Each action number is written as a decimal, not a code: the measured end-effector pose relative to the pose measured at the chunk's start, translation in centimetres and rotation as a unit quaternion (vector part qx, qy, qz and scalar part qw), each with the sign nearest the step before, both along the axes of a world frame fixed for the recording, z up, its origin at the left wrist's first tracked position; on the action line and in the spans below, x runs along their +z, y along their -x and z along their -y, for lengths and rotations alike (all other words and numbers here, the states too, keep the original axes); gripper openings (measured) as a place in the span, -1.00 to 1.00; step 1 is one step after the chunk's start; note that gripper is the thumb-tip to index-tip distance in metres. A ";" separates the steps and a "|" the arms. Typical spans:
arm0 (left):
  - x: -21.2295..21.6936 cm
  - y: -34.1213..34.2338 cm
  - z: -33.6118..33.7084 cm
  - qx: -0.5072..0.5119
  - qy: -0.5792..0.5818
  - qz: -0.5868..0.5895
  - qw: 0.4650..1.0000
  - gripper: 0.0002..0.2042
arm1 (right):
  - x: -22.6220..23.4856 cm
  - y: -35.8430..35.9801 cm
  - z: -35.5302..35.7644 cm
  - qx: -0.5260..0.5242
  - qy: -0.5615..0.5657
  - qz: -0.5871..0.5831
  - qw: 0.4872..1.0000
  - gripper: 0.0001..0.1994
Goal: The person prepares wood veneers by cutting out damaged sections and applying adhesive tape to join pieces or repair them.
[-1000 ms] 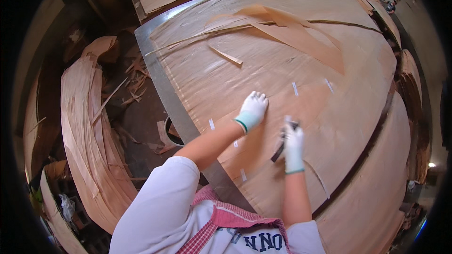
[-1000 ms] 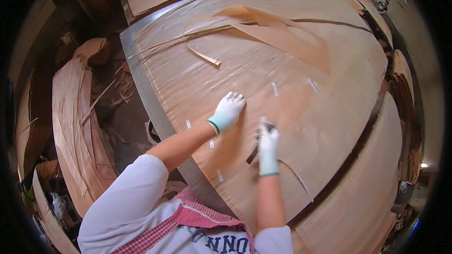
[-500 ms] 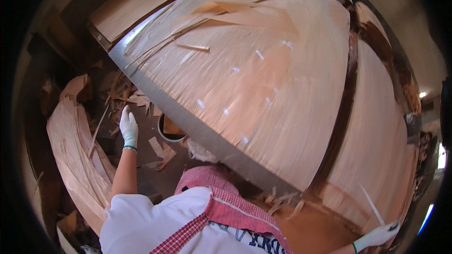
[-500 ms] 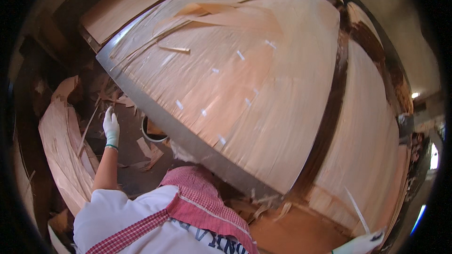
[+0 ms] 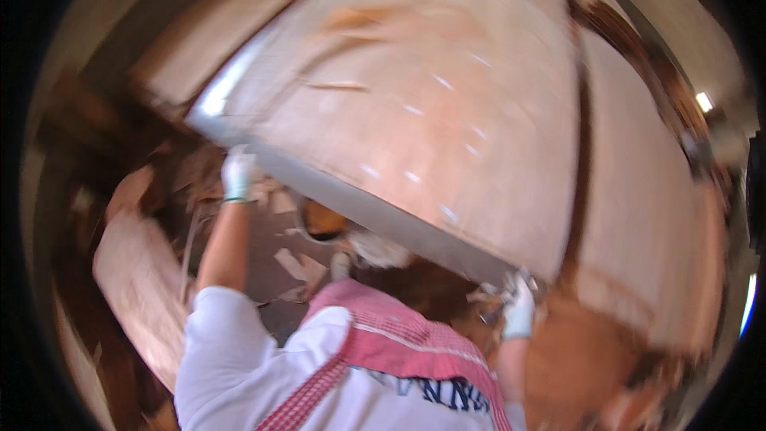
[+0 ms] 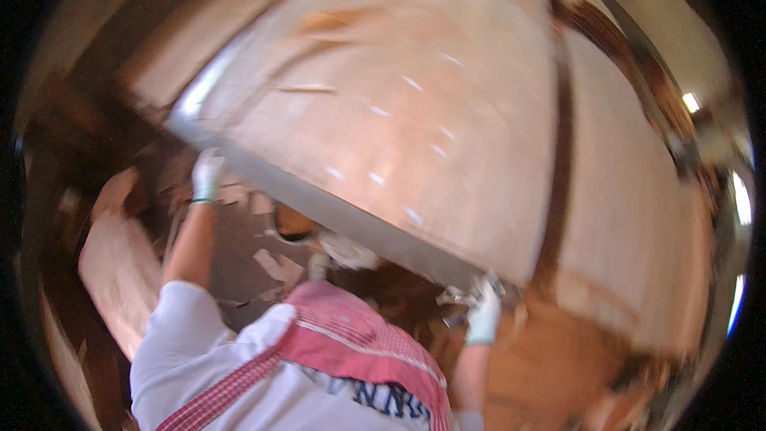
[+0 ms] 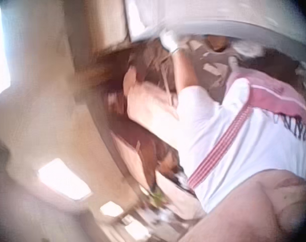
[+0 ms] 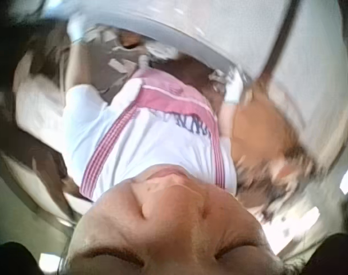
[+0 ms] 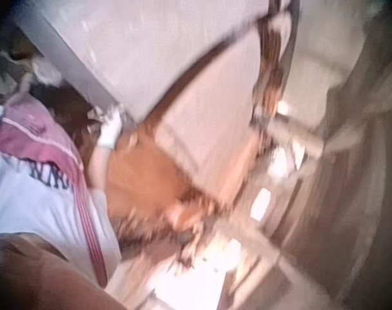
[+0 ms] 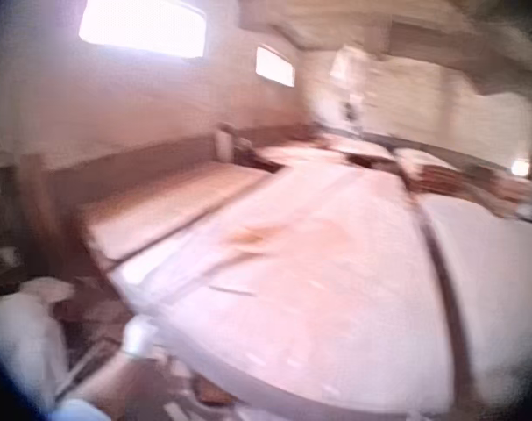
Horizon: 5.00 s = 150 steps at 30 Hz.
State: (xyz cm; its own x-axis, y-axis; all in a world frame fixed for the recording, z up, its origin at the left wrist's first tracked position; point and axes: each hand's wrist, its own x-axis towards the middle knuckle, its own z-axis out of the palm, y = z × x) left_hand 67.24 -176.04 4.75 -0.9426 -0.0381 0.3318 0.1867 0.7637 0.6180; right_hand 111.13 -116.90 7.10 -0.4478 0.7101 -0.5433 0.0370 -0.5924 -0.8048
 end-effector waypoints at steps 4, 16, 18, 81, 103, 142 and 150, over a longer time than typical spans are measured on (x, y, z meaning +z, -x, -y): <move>2.1 2.3 -1.9 0.094 0.117 0.006 0.989 -0.53 | -6.0 -1.6 -3.3 -0.088 0.084 -0.027 0.992 -0.93; -1.9 8.4 -0.6 0.017 0.297 -0.042 0.954 -0.84 | -3.6 4.9 1.4 -0.219 0.133 -0.063 0.965 -0.77; -1.4 9.4 0.0 0.058 0.284 -0.106 0.951 -0.86 | -3.2 6.5 1.7 -0.196 0.078 0.015 0.977 -0.76; 1.2 -8.1 -13.8 -0.039 -0.330 0.441 0.834 -0.66 | 8.0 -12.6 -2.6 -0.454 -0.282 0.238 0.811 -0.69; 2.4 12.7 0.2 0.065 0.184 0.004 0.981 -0.74 | 11.5 6.1 25.4 0.474 0.134 0.184 0.851 -0.75; 0.5 31.9 19.0 0.075 -0.032 0.156 0.984 -0.78 | 4.9 21.3 37.8 0.676 -0.034 0.199 0.709 -0.62; 4.1 32.0 10.1 -0.169 0.080 -0.046 0.981 -0.71 | 5.2 35.8 34.3 0.341 -0.237 0.209 0.885 -0.77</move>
State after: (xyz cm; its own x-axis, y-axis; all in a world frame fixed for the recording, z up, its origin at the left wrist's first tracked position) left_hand 35.22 -186.13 8.83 -0.8583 0.3306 0.3924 0.4950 0.7352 0.4632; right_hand 75.35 -151.21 12.32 -0.6905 0.5441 -0.4766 0.6093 0.0824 -0.7887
